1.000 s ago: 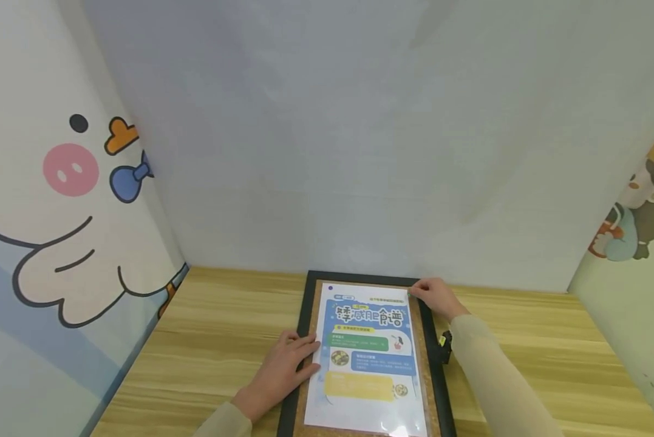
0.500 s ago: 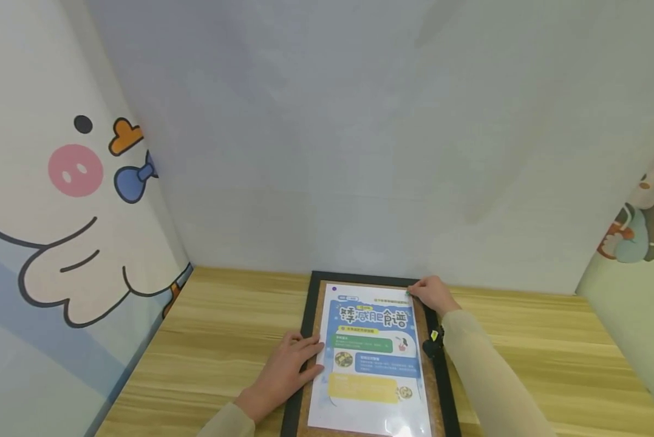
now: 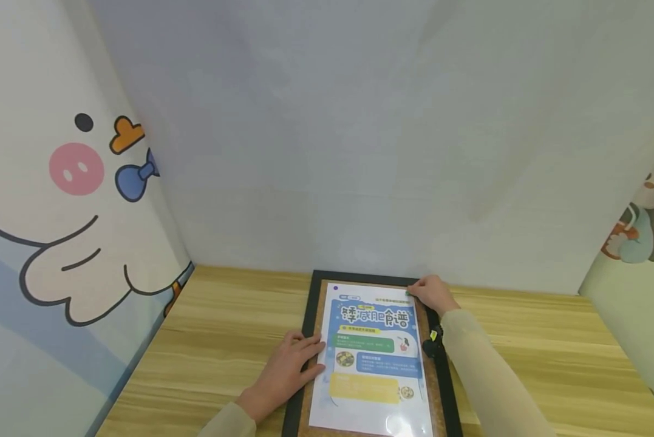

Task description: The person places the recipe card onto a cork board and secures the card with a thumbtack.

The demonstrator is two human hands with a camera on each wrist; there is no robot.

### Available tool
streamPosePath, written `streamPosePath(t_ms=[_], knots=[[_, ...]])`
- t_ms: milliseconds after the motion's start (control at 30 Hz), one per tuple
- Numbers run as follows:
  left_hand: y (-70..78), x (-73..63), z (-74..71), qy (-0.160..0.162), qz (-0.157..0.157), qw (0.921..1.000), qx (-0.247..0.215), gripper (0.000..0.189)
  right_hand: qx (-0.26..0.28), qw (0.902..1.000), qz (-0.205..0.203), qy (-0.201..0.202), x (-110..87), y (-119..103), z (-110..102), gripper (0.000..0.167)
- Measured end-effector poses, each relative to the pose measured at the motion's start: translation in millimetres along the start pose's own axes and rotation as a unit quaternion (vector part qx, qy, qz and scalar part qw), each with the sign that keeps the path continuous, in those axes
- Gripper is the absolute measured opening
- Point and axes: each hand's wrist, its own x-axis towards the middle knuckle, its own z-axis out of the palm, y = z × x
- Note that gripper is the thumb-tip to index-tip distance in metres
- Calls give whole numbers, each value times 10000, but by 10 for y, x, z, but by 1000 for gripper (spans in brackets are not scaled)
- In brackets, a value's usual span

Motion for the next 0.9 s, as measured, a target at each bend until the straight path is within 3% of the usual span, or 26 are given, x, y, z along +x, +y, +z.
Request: streamPosePath(t_ms=[533,767,900], knots=[[-6,-7,3,142,124,9998,-13,45,-74,10000,-4,-52,25,39,17,31],[-6,-13,7,132,90,9999,42,45,-324,9986,-409,56,14,47,39,25],[-7,-4,15,130,79,9998,84,45,-303,9987,-410,92,11,60,40,25]])
